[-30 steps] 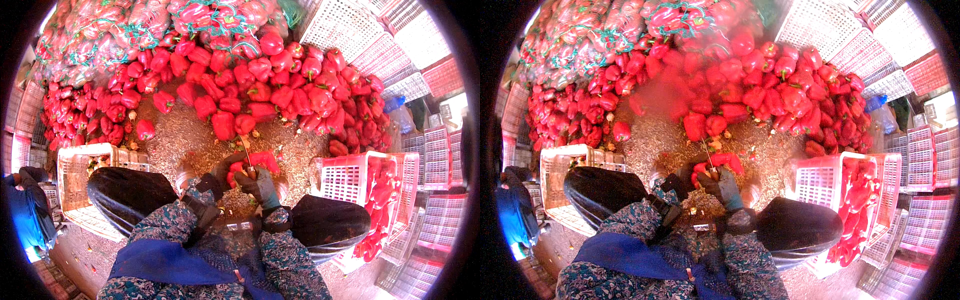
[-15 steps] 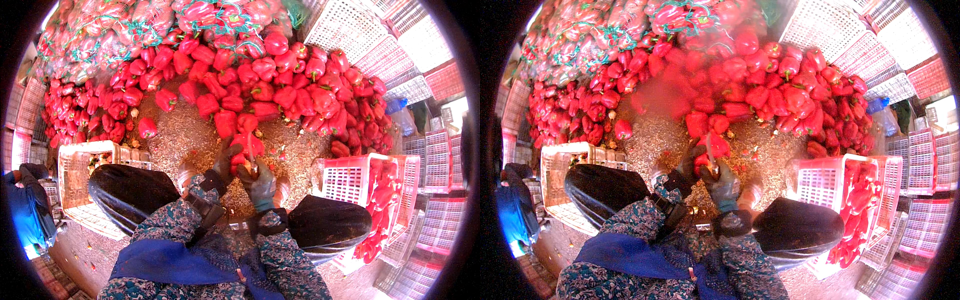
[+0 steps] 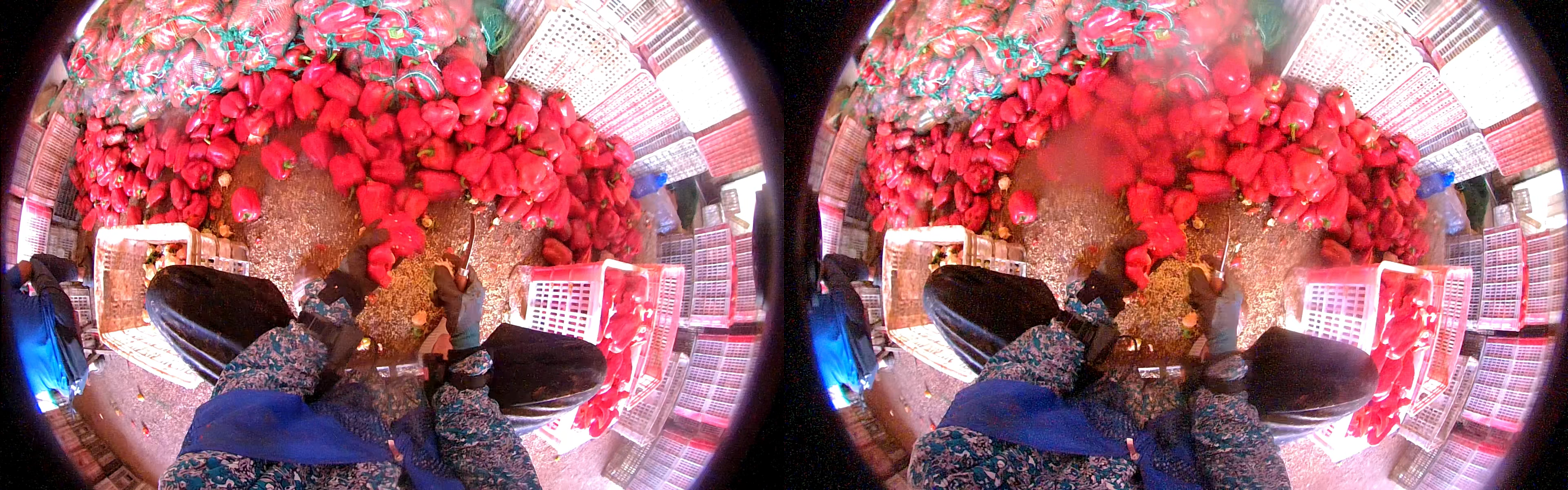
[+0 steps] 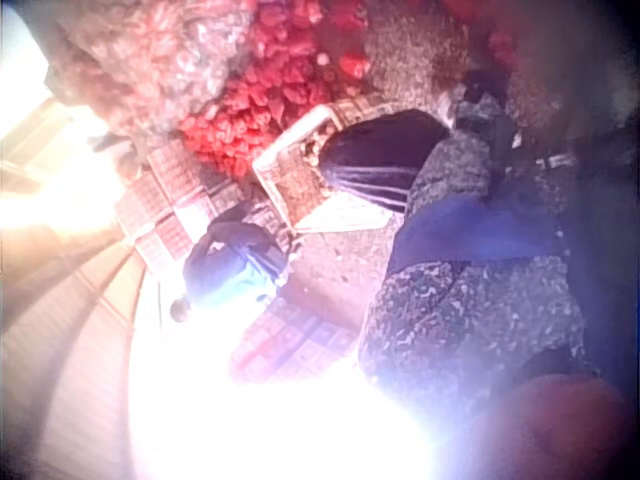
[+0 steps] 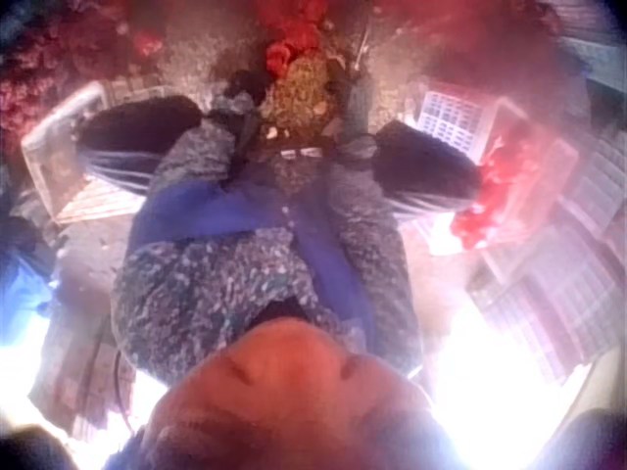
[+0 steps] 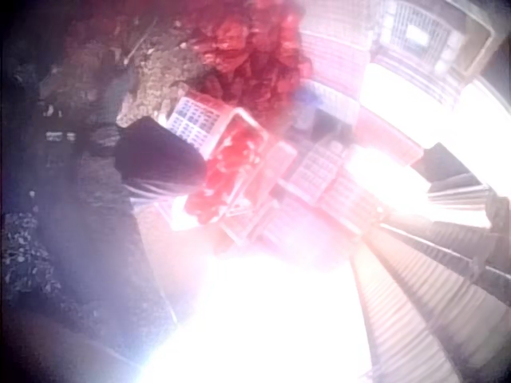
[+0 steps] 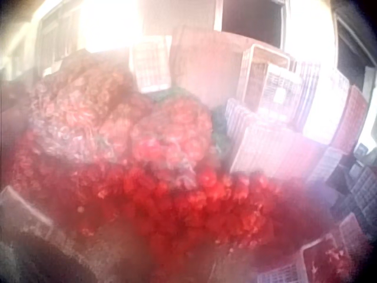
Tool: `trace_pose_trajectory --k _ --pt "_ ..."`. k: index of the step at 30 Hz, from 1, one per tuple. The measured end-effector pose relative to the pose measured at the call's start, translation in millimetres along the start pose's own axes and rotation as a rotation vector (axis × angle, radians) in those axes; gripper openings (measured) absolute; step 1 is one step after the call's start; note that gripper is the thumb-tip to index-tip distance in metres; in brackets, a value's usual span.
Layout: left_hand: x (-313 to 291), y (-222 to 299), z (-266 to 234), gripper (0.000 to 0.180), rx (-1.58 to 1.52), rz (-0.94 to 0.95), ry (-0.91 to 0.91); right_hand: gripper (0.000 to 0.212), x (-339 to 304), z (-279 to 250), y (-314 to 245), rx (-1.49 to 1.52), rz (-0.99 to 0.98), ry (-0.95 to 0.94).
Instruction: The person uses a knife to remove stems and seeds from red bell peppers by hand, then slices the peppers and places the pieces into a white plastic crate.
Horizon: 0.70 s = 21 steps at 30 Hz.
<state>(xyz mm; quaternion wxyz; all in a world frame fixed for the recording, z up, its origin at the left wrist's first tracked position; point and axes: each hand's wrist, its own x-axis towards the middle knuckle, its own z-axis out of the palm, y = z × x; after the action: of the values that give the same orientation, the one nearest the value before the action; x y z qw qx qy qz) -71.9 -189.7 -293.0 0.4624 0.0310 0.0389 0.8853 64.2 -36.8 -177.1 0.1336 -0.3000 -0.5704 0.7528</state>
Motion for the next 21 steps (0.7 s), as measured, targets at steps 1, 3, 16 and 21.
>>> trace_pose_trajectory --k 1,3,16,21 --pt "5 -4 24 0.058 0.112 0.048 0.188 0.035 5 -16 17 0.054 0.021 0.009" --pt "13 -11 37 0.062 0.245 0.074 0.367 0.039 13 -33 30 0.046 -0.003 0.011" --pt "11 7 76 0.080 0.832 0.149 0.230 0.070 -37 105 -117 -0.558 -0.677 -0.371" --pt "11 23 109 0.094 1.078 0.186 0.177 0.057 10 17 -69 -0.495 -0.060 -0.174"
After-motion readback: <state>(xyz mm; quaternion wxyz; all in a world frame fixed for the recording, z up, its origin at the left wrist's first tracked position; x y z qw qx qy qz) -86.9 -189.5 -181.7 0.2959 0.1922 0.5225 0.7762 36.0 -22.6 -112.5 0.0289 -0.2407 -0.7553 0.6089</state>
